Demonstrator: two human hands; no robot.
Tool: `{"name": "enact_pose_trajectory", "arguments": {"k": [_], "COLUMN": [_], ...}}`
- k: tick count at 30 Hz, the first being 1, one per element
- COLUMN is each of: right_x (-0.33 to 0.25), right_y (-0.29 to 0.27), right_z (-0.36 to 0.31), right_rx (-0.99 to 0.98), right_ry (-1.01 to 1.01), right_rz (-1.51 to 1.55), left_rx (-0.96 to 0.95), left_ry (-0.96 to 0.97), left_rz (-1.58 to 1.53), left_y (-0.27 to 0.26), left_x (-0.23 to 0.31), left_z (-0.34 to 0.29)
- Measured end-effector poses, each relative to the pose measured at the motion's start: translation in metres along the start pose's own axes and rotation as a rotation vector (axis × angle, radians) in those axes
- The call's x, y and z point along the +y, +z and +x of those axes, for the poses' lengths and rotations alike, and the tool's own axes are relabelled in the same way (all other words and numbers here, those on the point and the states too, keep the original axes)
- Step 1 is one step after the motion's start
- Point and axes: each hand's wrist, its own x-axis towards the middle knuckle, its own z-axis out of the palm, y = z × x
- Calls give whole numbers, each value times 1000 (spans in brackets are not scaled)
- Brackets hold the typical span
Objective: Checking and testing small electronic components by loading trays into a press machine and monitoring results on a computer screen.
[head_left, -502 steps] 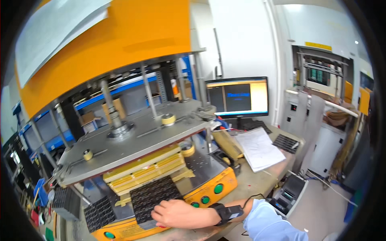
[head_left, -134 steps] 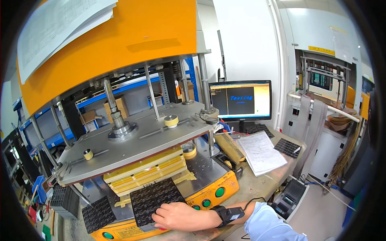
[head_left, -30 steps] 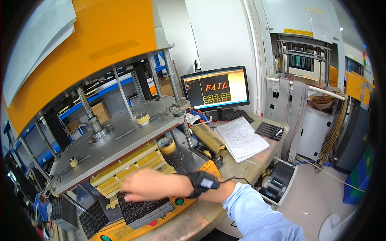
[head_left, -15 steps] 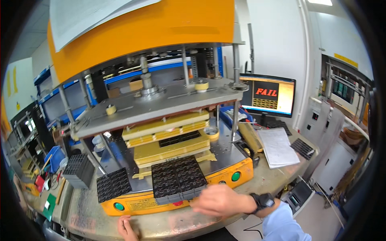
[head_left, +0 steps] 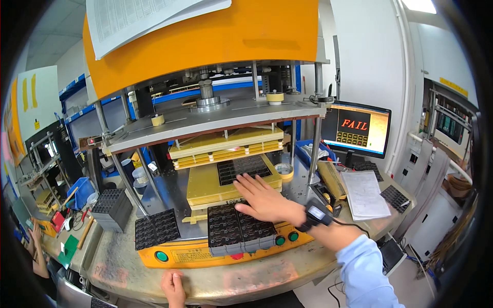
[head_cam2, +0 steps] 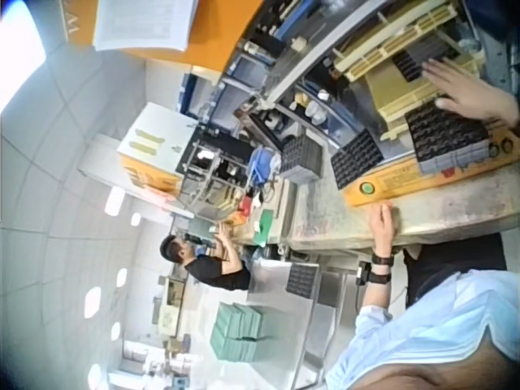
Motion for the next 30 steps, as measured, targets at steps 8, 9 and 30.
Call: {"name": "enact_pose_trajectory", "arguments": {"k": [8, 9, 30], "right_x": [28, 31, 37], "right_y": [43, 48, 57], "right_z": [106, 112, 127], "right_rx": [-194, -193, -365], "right_ry": [285, 294, 376], "right_rz": [-64, -70, 20], "left_rx": [-16, -7, 31], "left_ry": [28, 28, 21], "left_rz": [-114, -102, -133], "left_y": [3, 2, 2], "left_x": [-3, -3, -14], "left_z": [1, 1, -2]}}
